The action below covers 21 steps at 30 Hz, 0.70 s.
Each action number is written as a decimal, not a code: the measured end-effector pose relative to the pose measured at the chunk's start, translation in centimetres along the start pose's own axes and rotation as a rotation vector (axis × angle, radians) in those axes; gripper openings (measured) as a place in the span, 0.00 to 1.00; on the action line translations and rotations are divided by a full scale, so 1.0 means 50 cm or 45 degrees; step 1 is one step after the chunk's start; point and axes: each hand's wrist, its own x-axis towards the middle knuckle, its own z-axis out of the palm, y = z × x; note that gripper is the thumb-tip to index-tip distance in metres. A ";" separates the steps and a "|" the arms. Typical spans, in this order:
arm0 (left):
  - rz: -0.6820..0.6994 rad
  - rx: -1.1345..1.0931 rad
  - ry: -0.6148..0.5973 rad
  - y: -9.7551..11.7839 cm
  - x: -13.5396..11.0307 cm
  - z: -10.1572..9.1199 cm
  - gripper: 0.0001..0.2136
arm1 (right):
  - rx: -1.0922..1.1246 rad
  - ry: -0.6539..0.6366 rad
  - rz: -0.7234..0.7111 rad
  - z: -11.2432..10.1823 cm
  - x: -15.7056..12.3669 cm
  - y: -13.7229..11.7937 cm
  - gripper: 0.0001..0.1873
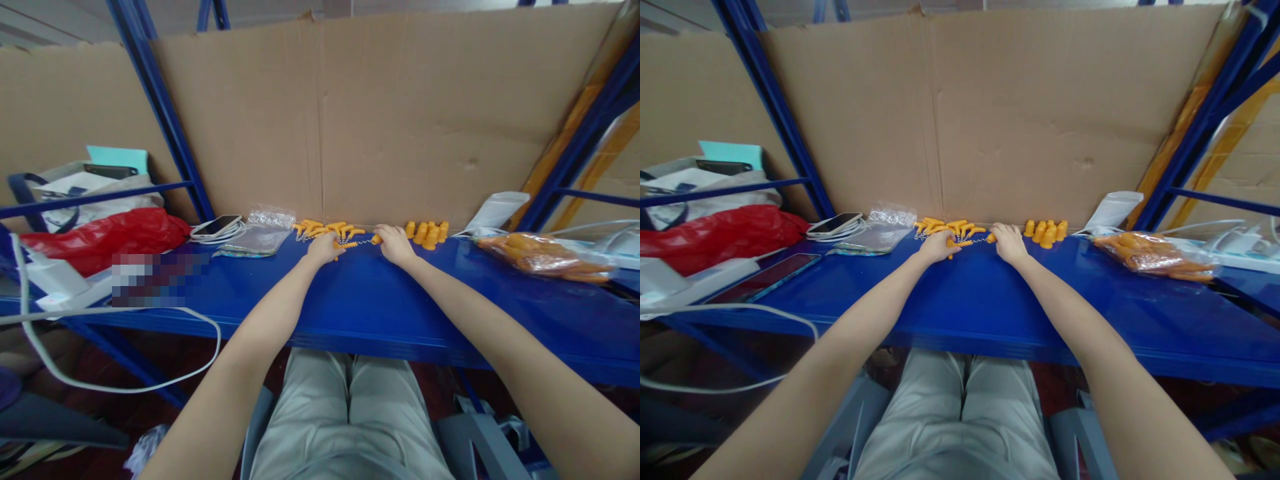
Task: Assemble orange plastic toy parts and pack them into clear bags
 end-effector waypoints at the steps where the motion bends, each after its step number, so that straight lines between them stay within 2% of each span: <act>1: -0.007 -0.009 0.003 0.000 0.000 -0.001 0.11 | 0.011 0.004 0.000 0.001 -0.002 -0.005 0.25; 6: -0.051 -0.005 0.009 -0.001 0.000 -0.002 0.11 | 0.033 -0.018 0.060 -0.001 -0.012 -0.018 0.24; 10: -0.011 -0.011 0.011 -0.002 0.001 -0.003 0.12 | 0.003 -0.057 0.195 -0.013 -0.023 -0.009 0.22; 13: -0.003 0.000 -0.002 0.003 -0.001 -0.007 0.12 | -0.014 -0.089 0.230 -0.021 -0.028 -0.009 0.22; 21: 0.006 0.044 -0.027 0.014 -0.008 -0.013 0.10 | -0.080 -0.163 0.123 -0.028 -0.028 -0.031 0.24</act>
